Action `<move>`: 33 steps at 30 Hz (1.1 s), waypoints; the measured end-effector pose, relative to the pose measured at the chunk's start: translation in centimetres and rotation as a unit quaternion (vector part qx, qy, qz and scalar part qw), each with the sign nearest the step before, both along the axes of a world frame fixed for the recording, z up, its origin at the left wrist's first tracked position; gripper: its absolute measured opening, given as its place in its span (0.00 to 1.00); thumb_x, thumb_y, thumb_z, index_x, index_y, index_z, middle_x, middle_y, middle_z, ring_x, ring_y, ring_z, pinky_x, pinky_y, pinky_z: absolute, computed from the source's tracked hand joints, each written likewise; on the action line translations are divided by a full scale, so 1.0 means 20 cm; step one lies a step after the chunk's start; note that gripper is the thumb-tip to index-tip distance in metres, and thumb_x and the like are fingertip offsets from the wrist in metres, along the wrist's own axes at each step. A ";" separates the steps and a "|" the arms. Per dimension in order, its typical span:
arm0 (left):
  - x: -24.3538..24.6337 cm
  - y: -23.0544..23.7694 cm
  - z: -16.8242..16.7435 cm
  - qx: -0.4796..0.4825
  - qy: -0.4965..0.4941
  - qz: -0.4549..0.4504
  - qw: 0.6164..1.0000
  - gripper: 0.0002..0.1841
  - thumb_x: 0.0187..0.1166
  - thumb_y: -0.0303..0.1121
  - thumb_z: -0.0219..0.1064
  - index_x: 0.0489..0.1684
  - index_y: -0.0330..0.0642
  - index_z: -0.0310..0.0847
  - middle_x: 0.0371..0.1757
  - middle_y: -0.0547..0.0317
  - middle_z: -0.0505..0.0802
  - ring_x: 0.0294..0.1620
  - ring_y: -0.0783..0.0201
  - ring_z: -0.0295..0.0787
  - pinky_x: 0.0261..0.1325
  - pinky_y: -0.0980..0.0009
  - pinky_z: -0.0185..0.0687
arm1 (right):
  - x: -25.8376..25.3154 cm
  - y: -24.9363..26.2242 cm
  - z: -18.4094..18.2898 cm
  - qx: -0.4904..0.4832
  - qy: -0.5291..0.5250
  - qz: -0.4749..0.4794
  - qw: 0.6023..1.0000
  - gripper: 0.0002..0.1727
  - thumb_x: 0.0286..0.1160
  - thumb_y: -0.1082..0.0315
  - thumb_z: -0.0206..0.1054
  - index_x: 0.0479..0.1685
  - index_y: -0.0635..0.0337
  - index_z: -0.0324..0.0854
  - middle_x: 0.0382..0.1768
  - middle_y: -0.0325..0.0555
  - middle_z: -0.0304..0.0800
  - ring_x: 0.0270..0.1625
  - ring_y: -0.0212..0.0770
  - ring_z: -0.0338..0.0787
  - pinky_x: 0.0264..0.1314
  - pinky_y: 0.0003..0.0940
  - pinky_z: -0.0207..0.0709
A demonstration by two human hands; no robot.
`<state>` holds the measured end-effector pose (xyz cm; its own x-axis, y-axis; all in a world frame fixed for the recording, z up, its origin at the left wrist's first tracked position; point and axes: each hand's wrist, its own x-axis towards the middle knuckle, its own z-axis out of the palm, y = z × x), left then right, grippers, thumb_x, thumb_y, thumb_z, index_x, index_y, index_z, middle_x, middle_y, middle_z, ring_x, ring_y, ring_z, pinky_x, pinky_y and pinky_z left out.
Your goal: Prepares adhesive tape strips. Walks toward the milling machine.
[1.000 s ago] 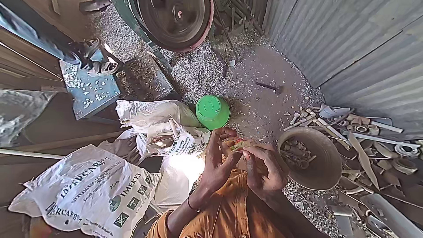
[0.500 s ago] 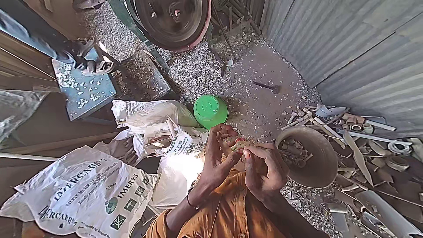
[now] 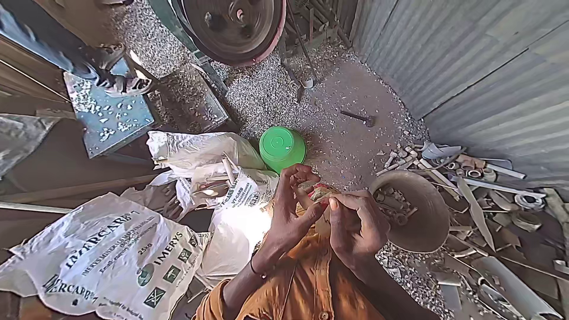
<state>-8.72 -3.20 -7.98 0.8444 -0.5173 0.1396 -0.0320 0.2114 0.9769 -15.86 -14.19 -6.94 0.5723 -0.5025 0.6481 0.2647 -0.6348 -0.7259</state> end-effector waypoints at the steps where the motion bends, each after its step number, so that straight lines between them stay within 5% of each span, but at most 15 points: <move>1: 0.00 0.00 0.00 0.003 0.000 0.000 1.000 0.32 0.70 0.42 0.75 0.69 0.40 0.63 0.59 0.63 0.87 0.66 0.65 0.84 0.64 0.67 0.86 | 0.00 0.00 0.00 -0.001 0.002 -0.004 1.000 0.08 0.77 0.68 0.65 0.34 0.64 0.83 0.32 0.40 0.85 0.40 0.22 0.85 0.47 0.11 0.79; 22: 0.06 0.01 0.03 0.047 -0.076 -0.065 0.994 0.26 0.76 0.30 0.70 0.71 0.30 0.68 0.65 0.53 0.87 0.72 0.60 0.82 0.67 0.62 0.87 | 0.01 -0.04 -0.02 -0.014 0.023 -0.016 0.999 0.09 0.74 0.70 0.65 0.33 0.68 0.85 0.30 0.44 0.85 0.39 0.23 0.85 0.46 0.10 0.78; 28: 0.07 0.04 0.04 0.090 -0.070 -0.111 0.987 0.38 0.68 0.35 0.76 0.78 0.29 0.63 0.70 0.53 0.85 0.74 0.62 0.80 0.65 0.65 0.87 | 0.00 -0.13 0.00 -0.007 0.058 -0.065 0.996 0.10 0.77 0.69 0.64 0.33 0.69 0.84 0.29 0.45 0.86 0.33 0.23 0.83 0.39 0.13 0.77; 31: 0.05 0.10 0.03 0.051 0.027 -0.072 0.996 0.44 0.67 0.43 0.79 0.80 0.31 0.59 0.73 0.52 0.84 0.74 0.55 0.82 0.63 0.58 0.91 | -0.05 -0.39 0.03 0.048 0.056 -0.124 0.989 0.09 0.81 0.71 0.64 0.37 0.70 0.81 0.28 0.37 0.84 0.26 0.19 0.80 0.29 0.17 0.78; 33: 0.05 0.13 0.04 -0.012 0.082 -0.066 0.994 0.42 0.71 0.47 0.78 0.80 0.38 0.58 0.72 0.56 0.84 0.72 0.54 0.84 0.65 0.56 0.91 | -0.07 -0.46 0.07 0.104 0.041 -0.118 0.987 0.02 0.80 0.71 0.63 0.40 0.58 0.79 0.29 0.23 0.84 0.23 0.16 0.80 0.24 0.16 0.79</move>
